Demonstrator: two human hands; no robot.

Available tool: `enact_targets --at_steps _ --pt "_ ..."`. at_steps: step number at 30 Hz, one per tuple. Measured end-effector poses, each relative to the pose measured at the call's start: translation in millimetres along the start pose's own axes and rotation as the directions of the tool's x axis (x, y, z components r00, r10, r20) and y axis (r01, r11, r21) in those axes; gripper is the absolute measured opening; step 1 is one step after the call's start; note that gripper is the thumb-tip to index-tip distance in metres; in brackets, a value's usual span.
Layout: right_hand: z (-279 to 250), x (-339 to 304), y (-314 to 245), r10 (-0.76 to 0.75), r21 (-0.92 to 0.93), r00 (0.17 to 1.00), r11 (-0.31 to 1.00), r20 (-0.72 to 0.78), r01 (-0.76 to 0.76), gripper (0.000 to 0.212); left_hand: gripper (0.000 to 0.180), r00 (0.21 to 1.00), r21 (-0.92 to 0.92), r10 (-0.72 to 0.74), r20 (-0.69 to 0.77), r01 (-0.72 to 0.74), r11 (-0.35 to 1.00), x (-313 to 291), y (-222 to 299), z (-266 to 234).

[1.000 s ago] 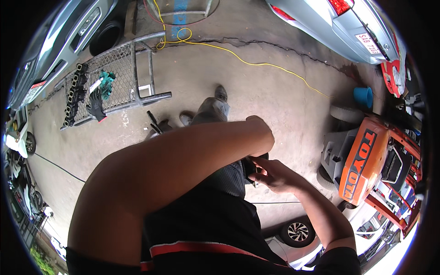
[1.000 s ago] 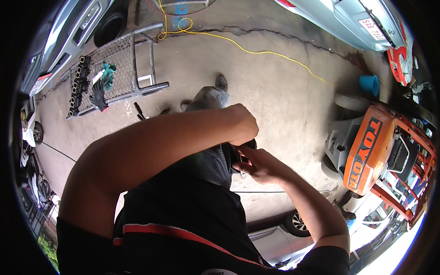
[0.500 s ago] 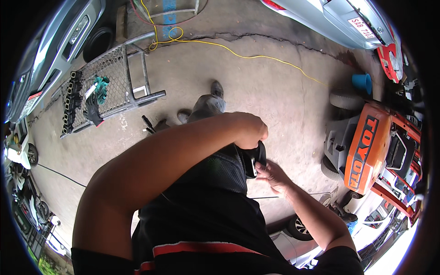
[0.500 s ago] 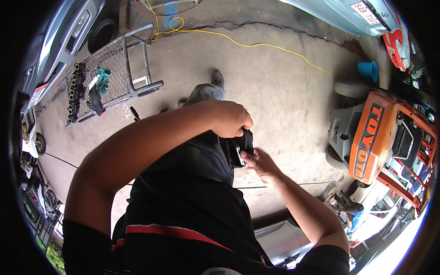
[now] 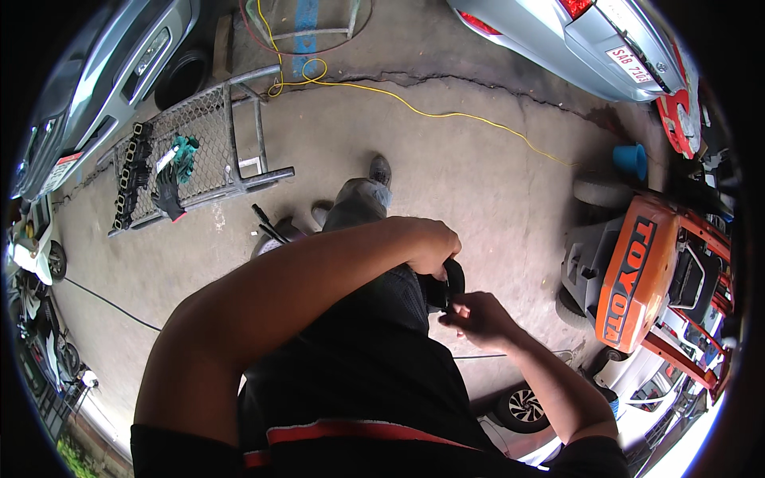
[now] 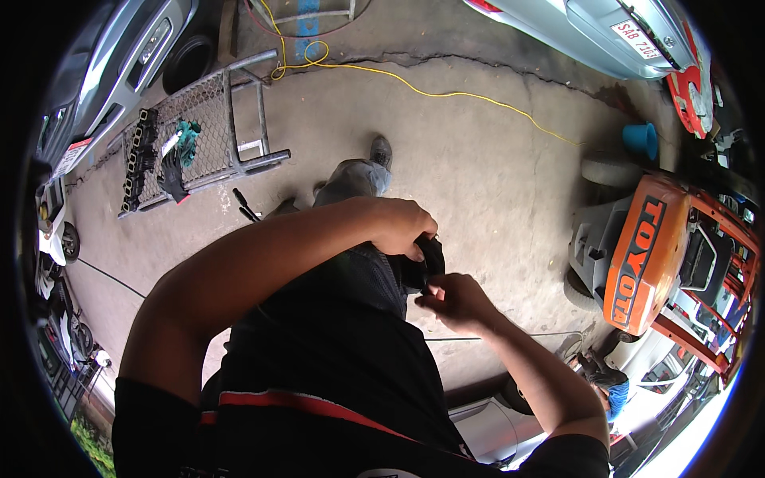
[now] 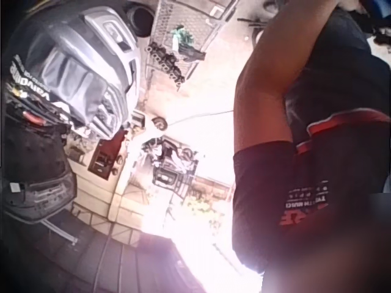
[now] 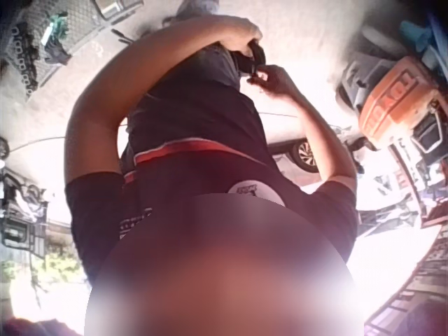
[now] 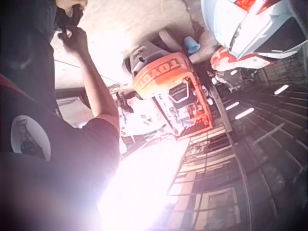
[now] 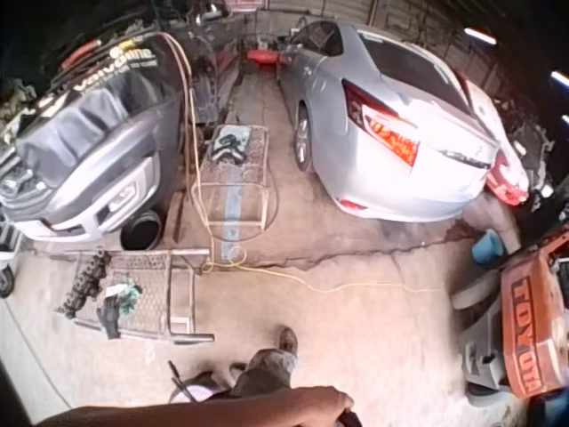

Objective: The person wipes a black manifold with gaskets using a green cloth, then applies white sealant from a tube to the edges of the gaskets. The person works on each gasket opening sequentially while holding the manifold on their lap.

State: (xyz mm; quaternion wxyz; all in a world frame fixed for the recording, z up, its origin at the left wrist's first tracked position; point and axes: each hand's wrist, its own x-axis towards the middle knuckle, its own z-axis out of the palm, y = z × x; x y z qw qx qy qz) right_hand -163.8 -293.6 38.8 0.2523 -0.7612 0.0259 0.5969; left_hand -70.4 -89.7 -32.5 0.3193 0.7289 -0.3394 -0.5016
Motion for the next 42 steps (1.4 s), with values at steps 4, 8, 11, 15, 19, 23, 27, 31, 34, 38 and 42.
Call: enact_targets --at_steps 4,8,11,15,19,23,27,31,34,38,42 --pt "-14 17 -9 0.091 0.647 0.996 0.760 -0.013 -0.061 0.026 0.052 1.000 -0.105 0.008 -0.014 -0.010 0.994 -1 -11 -9" --pt "-21 8 0 0.036 0.542 0.997 0.840 -0.066 0.006 0.022 0.067 0.997 -0.209 0.006 0.071 0.009 0.978 -2 -19 -18" --pt "-9 -3 -4 -0.192 -0.352 0.948 0.931 -0.252 0.095 0.015 0.083 0.987 -0.094 -0.013 0.162 0.028 0.995 6 -12 -21" --pt "11 16 -19 -0.579 -0.440 0.682 0.806 -0.447 0.396 0.018 0.089 0.970 -0.033 -0.049 0.238 0.058 0.998 6 -6 -31" --pt "23 29 -18 -0.419 -0.227 0.811 0.907 -0.408 0.354 0.011 0.094 0.976 -0.024 -0.062 0.208 0.068 0.997 -8 -6 -35" --pt "36 29 -8 -0.334 -0.073 0.784 0.934 -0.524 0.349 0.012 0.090 0.978 -0.016 -0.132 0.164 0.136 0.991 -18 -12 -32" --pt "48 31 2 -0.289 0.068 0.789 0.921 -0.541 0.384 0.007 0.086 0.975 -0.031 -0.141 0.174 0.149 0.988 -22 -21 -27" --pt "44 33 22 -0.511 -0.115 0.634 0.822 -0.581 0.558 0.020 0.094 0.963 0.053 -0.144 0.227 0.136 0.989 -18 -21 -25" --pt "34 31 40 -0.689 -0.427 0.521 0.723 -0.504 0.543 0.052 0.105 0.953 0.045 -0.158 0.259 0.151 0.987 -13 -12 -23" --pt "28 29 47 -0.691 -0.468 0.618 0.717 -0.375 0.517 0.056 0.109 0.991 0.118 -0.095 0.093 0.084 0.989 -14 2 -12" --pt "19 28 36 -0.738 -0.587 0.629 0.629 -0.243 0.510 0.055 0.097 0.997 0.149 0.035 0.069 -0.045 0.988 -9 4 -8"
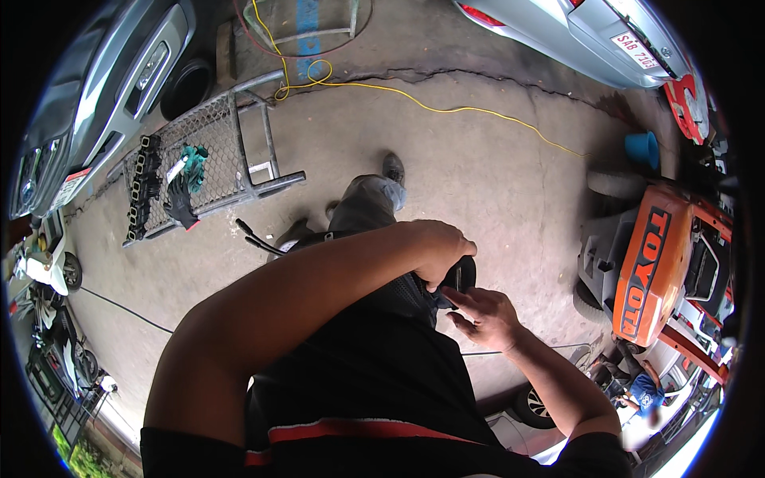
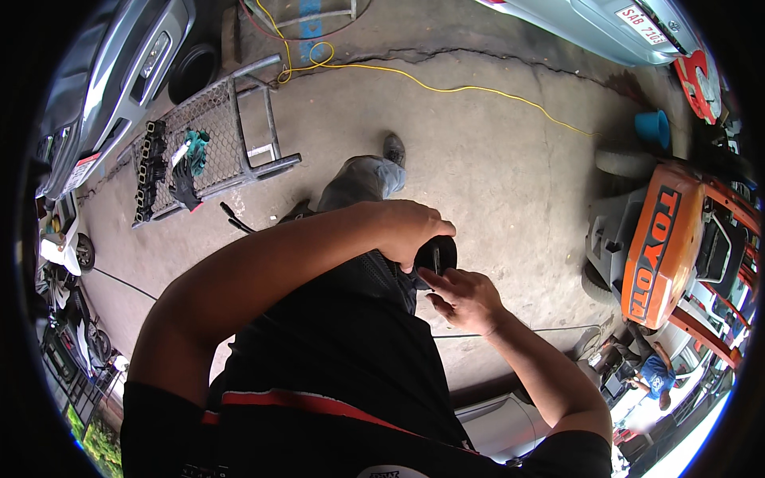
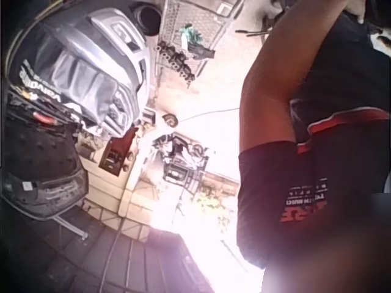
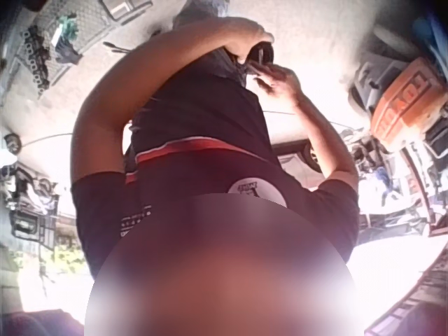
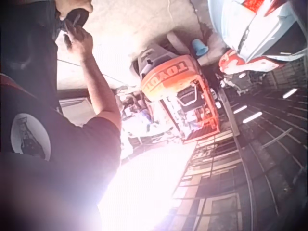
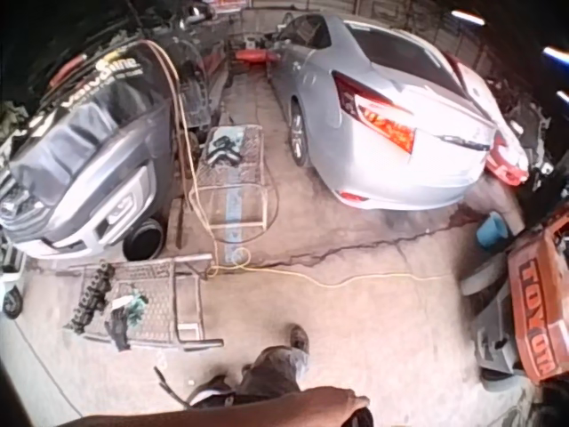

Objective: The person wipes a black manifold with gaskets using a green cloth, then applies white sealant from a tube to the edges of the gaskets. The person works on each gasket opening sequentially while holding the manifold on their lap.

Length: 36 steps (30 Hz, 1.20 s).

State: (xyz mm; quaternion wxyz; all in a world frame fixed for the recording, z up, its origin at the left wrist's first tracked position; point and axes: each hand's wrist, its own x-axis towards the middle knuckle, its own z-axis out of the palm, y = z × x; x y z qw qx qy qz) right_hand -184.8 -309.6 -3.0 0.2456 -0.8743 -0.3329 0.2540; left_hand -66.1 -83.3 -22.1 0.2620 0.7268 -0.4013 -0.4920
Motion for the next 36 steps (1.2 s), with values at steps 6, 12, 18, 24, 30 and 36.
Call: enact_targets --at_steps 6,12,18,24,30,36 --pt "-30 10 3 -0.123 -0.080 0.964 0.986 0.234 0.146 0.022 0.088 0.999 -0.100 -0.016 0.044 0.020 0.995 2 -3 -1" --pt "-46 21 7 0.102 0.140 0.883 0.973 0.458 -0.185 0.024 0.082 0.999 -0.141 -0.003 0.053 0.011 0.990 3 -8 -1" --pt "-66 52 3 0.100 0.241 0.891 0.944 0.443 -0.226 0.021 0.071 0.999 -0.181 0.014 -0.033 -0.020 0.983 9 -13 8" --pt "-74 57 4 0.268 0.590 0.845 0.619 0.462 -0.518 0.013 0.056 0.995 -0.222 0.049 -0.083 -0.066 0.973 8 -16 6" --pt "-72 34 -1 0.115 0.481 0.704 0.653 0.701 -0.586 0.022 0.032 0.998 -0.053 -0.001 -0.066 -0.003 0.999 15 -7 2" --pt "-57 34 -21 0.263 0.451 0.606 0.466 0.751 -0.761 0.014 0.034 0.999 -0.102 0.011 0.030 -0.008 0.995 22 -6 1"
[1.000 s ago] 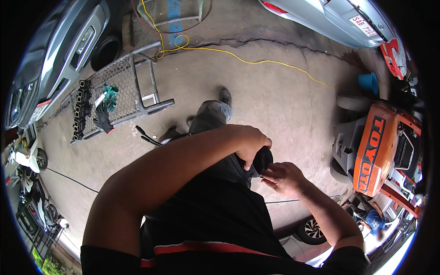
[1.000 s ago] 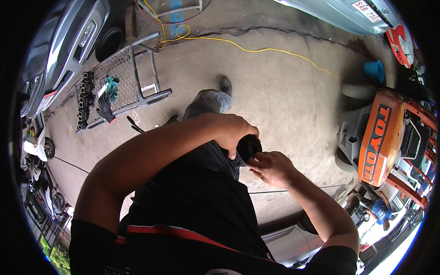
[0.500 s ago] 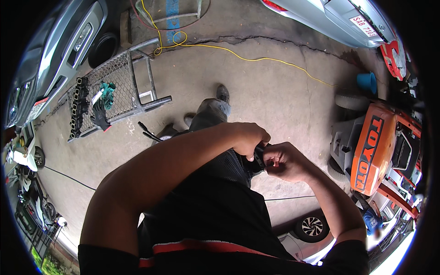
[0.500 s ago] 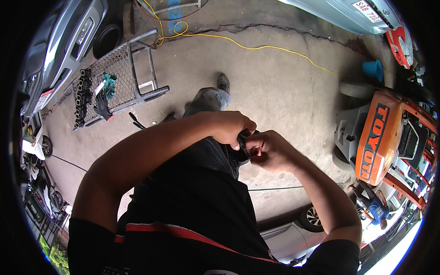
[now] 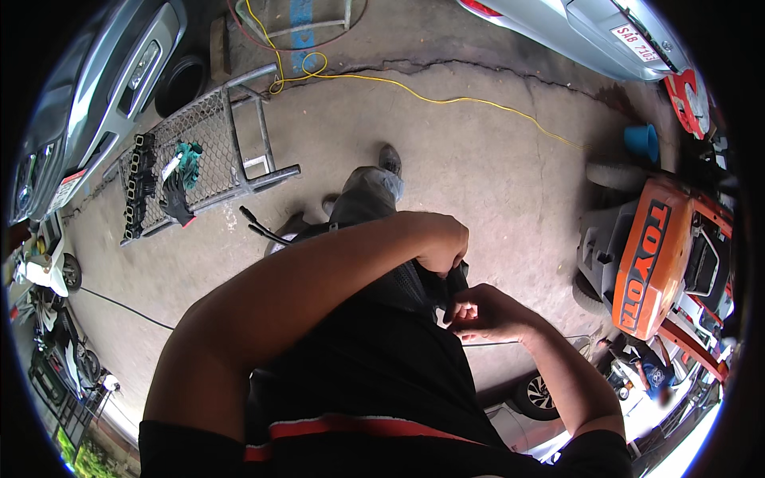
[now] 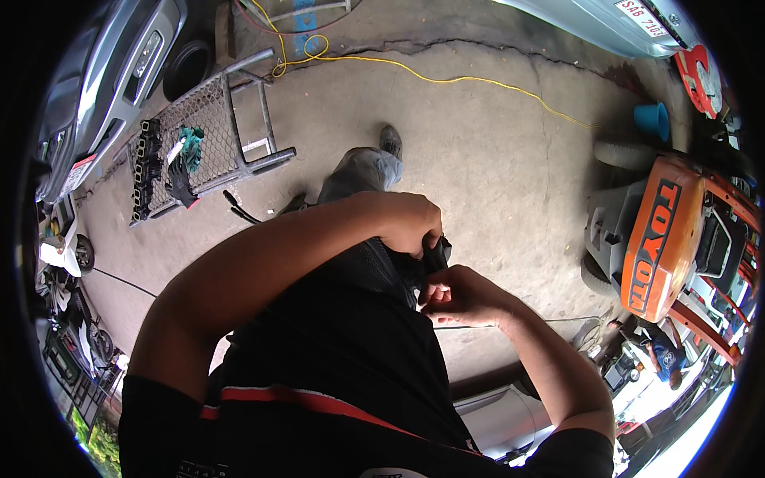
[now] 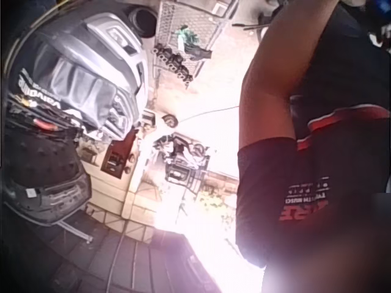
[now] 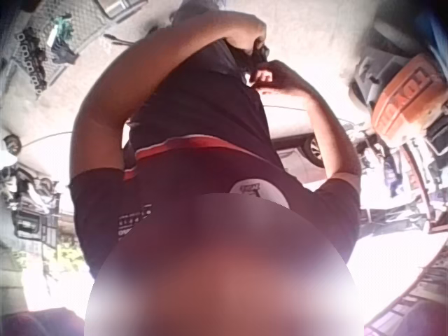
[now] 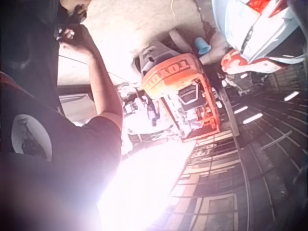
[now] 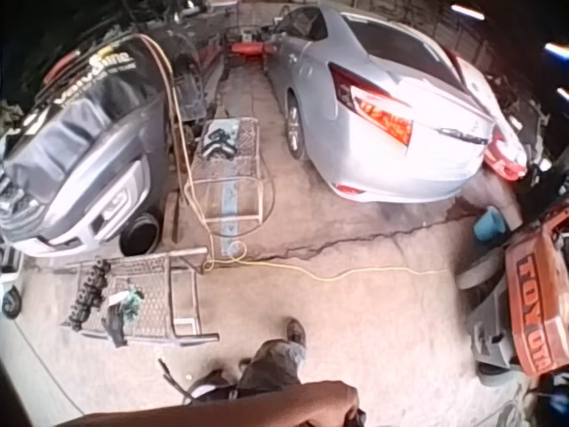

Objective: The person wipes a black manifold with gaskets using a green cloth, then applies white sealant from a tube to the edges of the gaskets. The person works on each gasket opening sequentially while holding the manifold on their lap.

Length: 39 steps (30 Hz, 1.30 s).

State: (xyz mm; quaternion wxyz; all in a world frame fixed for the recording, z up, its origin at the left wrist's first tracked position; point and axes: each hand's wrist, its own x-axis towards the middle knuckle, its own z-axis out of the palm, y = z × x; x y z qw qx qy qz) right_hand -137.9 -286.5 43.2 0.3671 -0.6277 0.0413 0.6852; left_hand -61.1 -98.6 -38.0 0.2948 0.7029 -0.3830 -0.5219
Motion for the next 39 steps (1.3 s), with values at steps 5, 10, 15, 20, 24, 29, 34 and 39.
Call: enact_targets --at_steps 5,10,15,20,24,29,34,39 --pt "-9 18 -6 -0.037 0.109 0.974 0.992 -0.225 0.063 0.012 0.037 0.999 -0.093 -0.039 0.024 0.041 0.995 5 -3 0" --pt "-11 19 2 -0.082 0.366 0.936 0.906 -0.343 0.214 0.011 0.042 0.999 -0.112 -0.041 0.014 0.042 0.993 4 -3 1" --pt "-20 -5 20 -0.130 0.290 0.980 0.942 -0.153 0.171 0.009 0.033 0.998 -0.034 -0.026 -0.055 0.024 0.999 -1 5 1" --pt "-33 -17 43 -0.162 0.348 0.982 0.930 0.098 0.119 0.015 0.023 0.978 -0.013 0.090 -0.188 -0.094 0.995 -4 30 10" --pt "-30 -4 57 -0.230 0.600 0.965 0.757 -0.127 0.259 0.010 0.034 0.986 0.063 0.157 0.058 -0.160 0.985 -8 43 11" --pt "-17 6 69 -0.324 0.688 0.912 0.603 -0.253 0.405 0.014 0.033 0.995 0.186 -0.011 -0.102 0.030 0.982 -7 57 34" --pt "-7 8 78 -0.380 0.256 0.873 0.850 -0.306 0.460 0.029 0.028 0.999 0.180 -0.031 -0.025 0.035 0.983 -5 63 44" --pt "37 34 88 -0.628 -0.562 0.497 0.772 -0.599 0.297 0.044 0.031 0.994 0.126 -0.108 -0.013 0.109 0.986 -15 76 36"
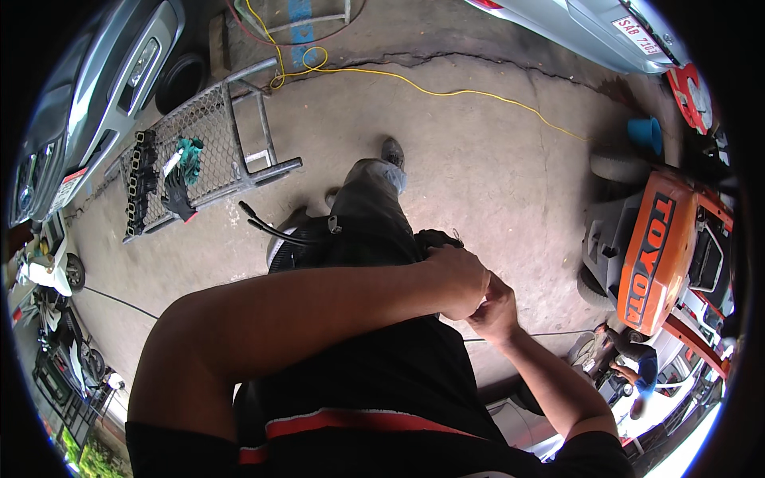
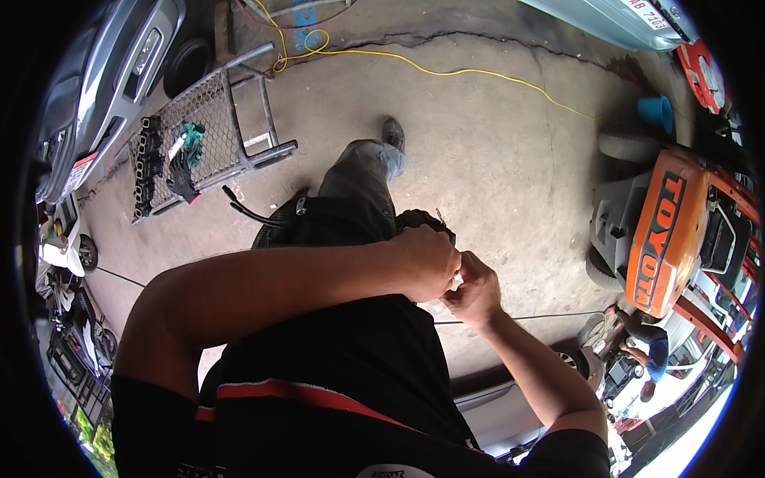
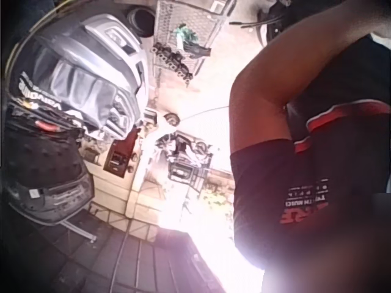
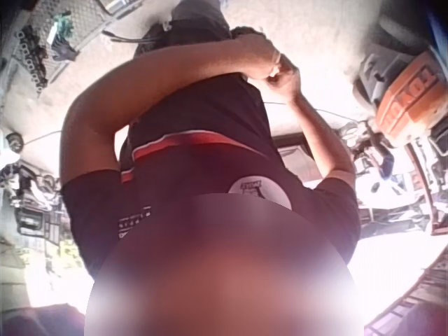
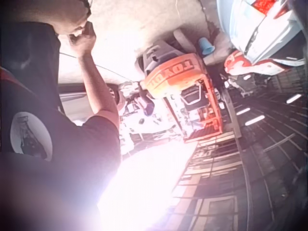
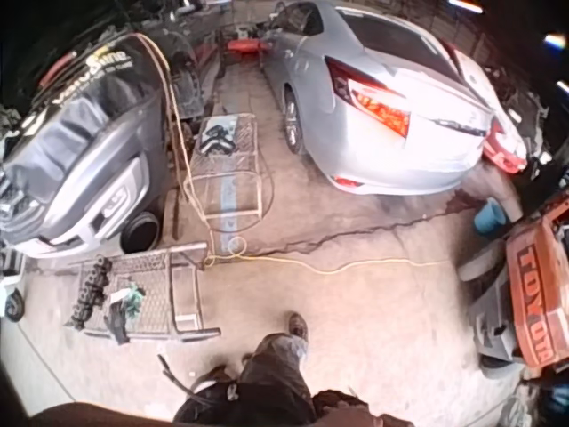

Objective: The person wipes a black manifold with gaskets using a green cloth, then applies white sealant from a tube to the edges of the gaskets. The person works on each gasket opening sequentially while holding the manifold on their lap.

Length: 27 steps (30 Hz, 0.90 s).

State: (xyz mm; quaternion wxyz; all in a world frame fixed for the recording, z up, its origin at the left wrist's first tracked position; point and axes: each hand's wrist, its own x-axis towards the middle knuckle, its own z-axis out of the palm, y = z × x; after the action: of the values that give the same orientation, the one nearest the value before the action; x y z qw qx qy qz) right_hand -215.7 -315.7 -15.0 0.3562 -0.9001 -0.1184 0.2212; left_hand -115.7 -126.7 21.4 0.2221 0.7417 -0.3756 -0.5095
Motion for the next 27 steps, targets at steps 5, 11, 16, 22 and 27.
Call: enact_targets --at_steps 5,11,16,22,27 --pt "17 -8 -3 -0.120 0.015 0.992 0.993 -0.028 0.120 0.032 0.030 0.997 -0.005 0.068 -0.034 -0.069 0.998 -5 -11 -2" --pt "25 -18 -10 -0.163 0.010 0.985 0.986 -0.056 0.164 0.022 0.035 0.979 -0.048 -0.047 -0.199 0.038 0.998 -15 -44 -22" --pt "10 11 -19 -0.273 -0.008 0.951 0.962 -0.147 0.274 0.033 0.038 0.984 -0.064 -0.166 -0.071 0.161 0.985 -18 -73 -53" --pt "7 82 -36 0.142 0.012 0.972 0.989 0.188 -0.146 0.033 0.041 0.990 -0.032 -0.139 -0.007 0.139 0.990 -16 -74 -52" --pt "9 63 -48 0.103 0.206 0.989 0.971 0.108 -0.124 0.024 0.043 0.998 0.043 -0.007 0.068 0.004 0.999 -3 -108 -53"
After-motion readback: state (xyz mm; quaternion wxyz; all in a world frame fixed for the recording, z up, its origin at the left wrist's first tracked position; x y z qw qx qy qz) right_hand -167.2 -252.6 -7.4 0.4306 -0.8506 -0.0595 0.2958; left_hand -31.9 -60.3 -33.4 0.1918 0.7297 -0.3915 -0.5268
